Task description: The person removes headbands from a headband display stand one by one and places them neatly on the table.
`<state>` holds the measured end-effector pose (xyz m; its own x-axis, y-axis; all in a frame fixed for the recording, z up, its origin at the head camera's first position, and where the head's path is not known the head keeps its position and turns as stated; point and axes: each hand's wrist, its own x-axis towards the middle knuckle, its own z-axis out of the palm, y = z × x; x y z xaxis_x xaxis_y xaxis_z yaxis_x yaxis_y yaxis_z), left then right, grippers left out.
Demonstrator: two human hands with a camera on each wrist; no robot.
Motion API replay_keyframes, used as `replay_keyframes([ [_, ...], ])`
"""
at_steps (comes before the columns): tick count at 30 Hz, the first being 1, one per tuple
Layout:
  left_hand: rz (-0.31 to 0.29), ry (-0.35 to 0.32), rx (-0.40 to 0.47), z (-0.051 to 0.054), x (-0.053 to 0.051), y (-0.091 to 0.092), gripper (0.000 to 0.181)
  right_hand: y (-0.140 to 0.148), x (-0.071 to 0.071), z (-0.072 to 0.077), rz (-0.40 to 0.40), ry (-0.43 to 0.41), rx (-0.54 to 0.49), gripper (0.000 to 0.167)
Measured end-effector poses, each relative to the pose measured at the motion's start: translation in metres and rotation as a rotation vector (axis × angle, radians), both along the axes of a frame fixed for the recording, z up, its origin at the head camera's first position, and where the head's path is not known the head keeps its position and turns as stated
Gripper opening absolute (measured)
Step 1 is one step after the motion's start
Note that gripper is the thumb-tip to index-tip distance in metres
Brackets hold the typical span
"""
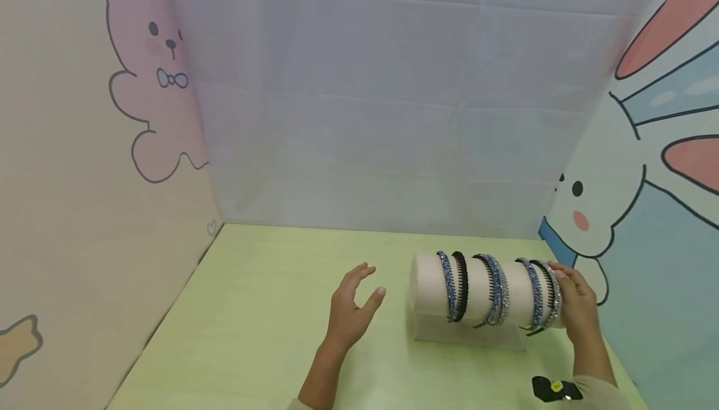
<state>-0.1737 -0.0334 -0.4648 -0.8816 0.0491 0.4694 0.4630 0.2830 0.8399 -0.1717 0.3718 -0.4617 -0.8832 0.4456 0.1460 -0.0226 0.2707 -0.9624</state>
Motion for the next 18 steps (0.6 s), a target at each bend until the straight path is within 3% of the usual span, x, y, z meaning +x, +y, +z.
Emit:
replay_keyframes([
  [8,-0.068,-0.028,0.024,0.0,0.0,0.017,0.041,0.004,0.0,-0.014,0.062,0.171,-0.11,0.029],
  [11,-0.103,-0.054,0.039,-0.002,-0.001,0.024,0.043,0.005,0.0,-0.017,0.065,0.199,-0.087,0.028],
  [18,-0.145,-0.046,0.041,-0.003,-0.008,0.04,0.044,-0.003,0.001,-0.005,0.036,0.128,-0.13,0.03],
])
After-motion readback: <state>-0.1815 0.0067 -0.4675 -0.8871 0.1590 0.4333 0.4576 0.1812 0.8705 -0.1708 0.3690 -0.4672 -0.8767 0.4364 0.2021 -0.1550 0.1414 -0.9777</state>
